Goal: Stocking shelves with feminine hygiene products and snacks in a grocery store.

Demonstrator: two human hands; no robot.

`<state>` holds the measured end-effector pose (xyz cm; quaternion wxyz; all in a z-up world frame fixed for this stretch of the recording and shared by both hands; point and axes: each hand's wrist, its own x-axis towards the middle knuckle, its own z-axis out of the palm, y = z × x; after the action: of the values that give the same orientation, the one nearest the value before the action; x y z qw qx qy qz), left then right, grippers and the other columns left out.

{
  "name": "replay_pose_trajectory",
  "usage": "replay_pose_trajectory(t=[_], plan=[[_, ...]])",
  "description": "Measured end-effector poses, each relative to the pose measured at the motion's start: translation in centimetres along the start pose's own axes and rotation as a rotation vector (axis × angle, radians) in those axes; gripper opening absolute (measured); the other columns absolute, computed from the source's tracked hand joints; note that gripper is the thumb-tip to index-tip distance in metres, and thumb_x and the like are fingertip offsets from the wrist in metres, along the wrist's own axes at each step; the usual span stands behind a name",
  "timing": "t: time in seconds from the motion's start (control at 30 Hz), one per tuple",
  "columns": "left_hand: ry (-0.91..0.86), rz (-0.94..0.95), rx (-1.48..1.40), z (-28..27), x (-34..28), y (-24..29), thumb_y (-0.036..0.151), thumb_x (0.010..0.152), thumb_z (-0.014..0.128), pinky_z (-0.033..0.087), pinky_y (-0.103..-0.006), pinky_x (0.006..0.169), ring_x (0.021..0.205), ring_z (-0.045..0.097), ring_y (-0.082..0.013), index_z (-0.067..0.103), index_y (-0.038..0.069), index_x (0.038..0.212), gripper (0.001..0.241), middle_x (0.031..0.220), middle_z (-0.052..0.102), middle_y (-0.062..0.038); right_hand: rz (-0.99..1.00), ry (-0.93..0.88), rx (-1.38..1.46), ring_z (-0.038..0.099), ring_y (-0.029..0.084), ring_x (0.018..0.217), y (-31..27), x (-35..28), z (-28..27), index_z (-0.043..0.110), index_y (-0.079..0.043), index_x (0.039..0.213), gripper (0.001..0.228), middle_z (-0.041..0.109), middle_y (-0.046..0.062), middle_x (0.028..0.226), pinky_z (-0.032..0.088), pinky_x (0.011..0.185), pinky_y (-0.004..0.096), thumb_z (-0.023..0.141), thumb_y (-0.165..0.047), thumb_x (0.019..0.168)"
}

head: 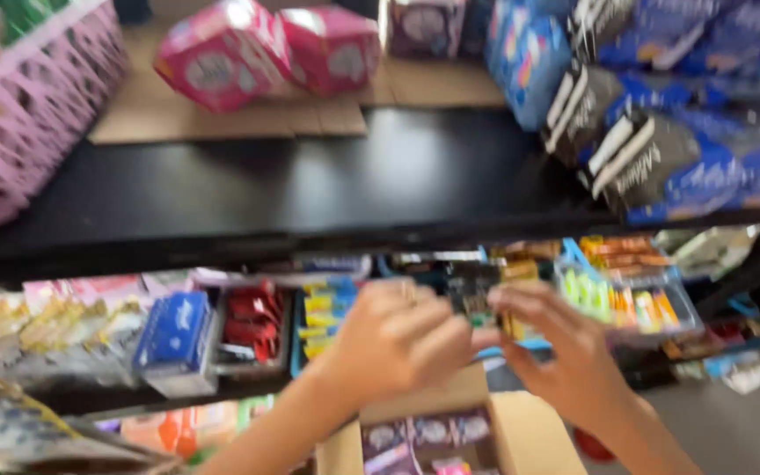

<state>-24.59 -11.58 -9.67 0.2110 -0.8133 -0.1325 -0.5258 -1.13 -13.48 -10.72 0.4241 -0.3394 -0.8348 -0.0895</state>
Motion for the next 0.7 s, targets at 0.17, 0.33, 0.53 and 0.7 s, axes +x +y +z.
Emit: replay_pose_trajectory(t=[0.17,0.33,0.53,0.7], plan=[[-0.288,-0.604,-0.412,11.0,-16.4,9.8,0.016,0.086,0.073,0.053,-0.0429,0.079,0.089,0.068,-0.0315,0.067,0.007,0.101,0.018,0.09,0.067,-0.009,0.399,-0.496,0.306,0.07,0.029,0.095,1.5,-15.4,3.7,0.068,-0.006,0.116,0.035,0.071,0.01,0.11,0.058,0.079,0.038,0.077,-0.008,0.082],[-0.646,-1.18,-0.432,22.6,-39.7,20.8,0.016,0.086,0.067,0.052,-0.0495,0.09,0.105,0.065,-0.0388,0.066,0.007,0.122,0.037,0.11,0.07,-0.017,0.836,-0.751,0.408,0.073,0.026,0.094,8.6,-33.3,13.5,0.069,-0.005,0.115,0.033,0.072,0.011,0.108,0.059,0.083,0.036,0.072,-0.007,0.082],[-1.143,-1.403,-0.421,25.6,-49.9,35.5,0.037,0.089,0.069,0.05,-0.0554,0.087,0.107,0.063,-0.0404,0.057,0.008,0.132,0.053,0.119,0.066,-0.019,0.85,-1.028,0.322,0.066,0.035,0.113,18.5,-58.5,24.5,0.069,-0.004,0.118,0.043,0.07,0.021,0.116,0.052,0.099,0.043,0.077,-0.014,0.077],[-1.195,-1.511,-0.333,25.1,-46.0,38.2,0.047,0.101,0.06,0.054,-0.0514,0.087,0.101,0.069,-0.0369,0.07,0.011,0.107,0.039,0.105,0.071,-0.014,1.037,-0.98,0.169,0.056,0.042,0.126,22.9,-69.8,28.7,0.056,-0.004,0.132,0.069,0.059,0.025,0.133,0.047,0.107,0.046,0.085,-0.018,0.071]])
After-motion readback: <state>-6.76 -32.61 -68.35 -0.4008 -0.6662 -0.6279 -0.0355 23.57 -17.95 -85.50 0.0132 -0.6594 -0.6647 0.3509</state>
